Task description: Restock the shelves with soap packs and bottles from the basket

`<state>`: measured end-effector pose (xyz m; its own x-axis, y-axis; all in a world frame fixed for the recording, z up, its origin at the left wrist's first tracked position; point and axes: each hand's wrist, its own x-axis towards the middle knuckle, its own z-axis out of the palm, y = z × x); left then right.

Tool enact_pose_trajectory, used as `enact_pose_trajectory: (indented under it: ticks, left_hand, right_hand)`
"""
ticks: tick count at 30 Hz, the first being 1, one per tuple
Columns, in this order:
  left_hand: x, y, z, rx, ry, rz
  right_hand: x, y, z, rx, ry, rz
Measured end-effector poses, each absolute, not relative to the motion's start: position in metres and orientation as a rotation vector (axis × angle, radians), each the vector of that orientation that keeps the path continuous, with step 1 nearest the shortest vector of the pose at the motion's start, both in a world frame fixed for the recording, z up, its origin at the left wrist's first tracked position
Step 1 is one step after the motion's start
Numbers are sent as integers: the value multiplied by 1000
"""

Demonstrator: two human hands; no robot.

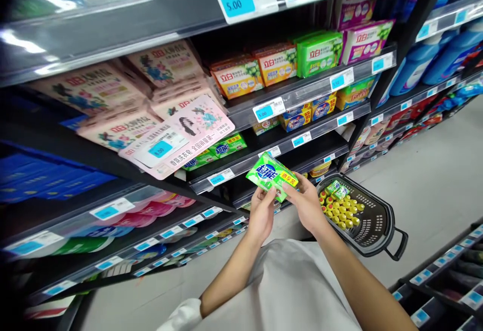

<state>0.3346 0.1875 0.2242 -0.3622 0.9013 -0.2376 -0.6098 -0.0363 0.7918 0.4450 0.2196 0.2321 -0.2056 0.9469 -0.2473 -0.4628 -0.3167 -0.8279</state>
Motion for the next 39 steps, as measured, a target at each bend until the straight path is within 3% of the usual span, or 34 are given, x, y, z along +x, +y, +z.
enact_pose_trajectory:
  ticks: [11, 25, 30, 39]
  left_hand:
    - [326, 204, 244, 477, 1023, 1681]
    - [306, 167, 219, 267, 1181, 1819]
    - [309, 154, 213, 276, 1192, 1830]
    - [309, 135, 208, 260, 1233, 1887]
  right_hand:
    - [437, 266, 253, -884, -824, 1750]
    - [398, 373, 244, -635, -1568, 1189]
    - [384, 390, 256, -499, -1609, 1127]
    - [336, 422, 267, -648, -1853, 886]
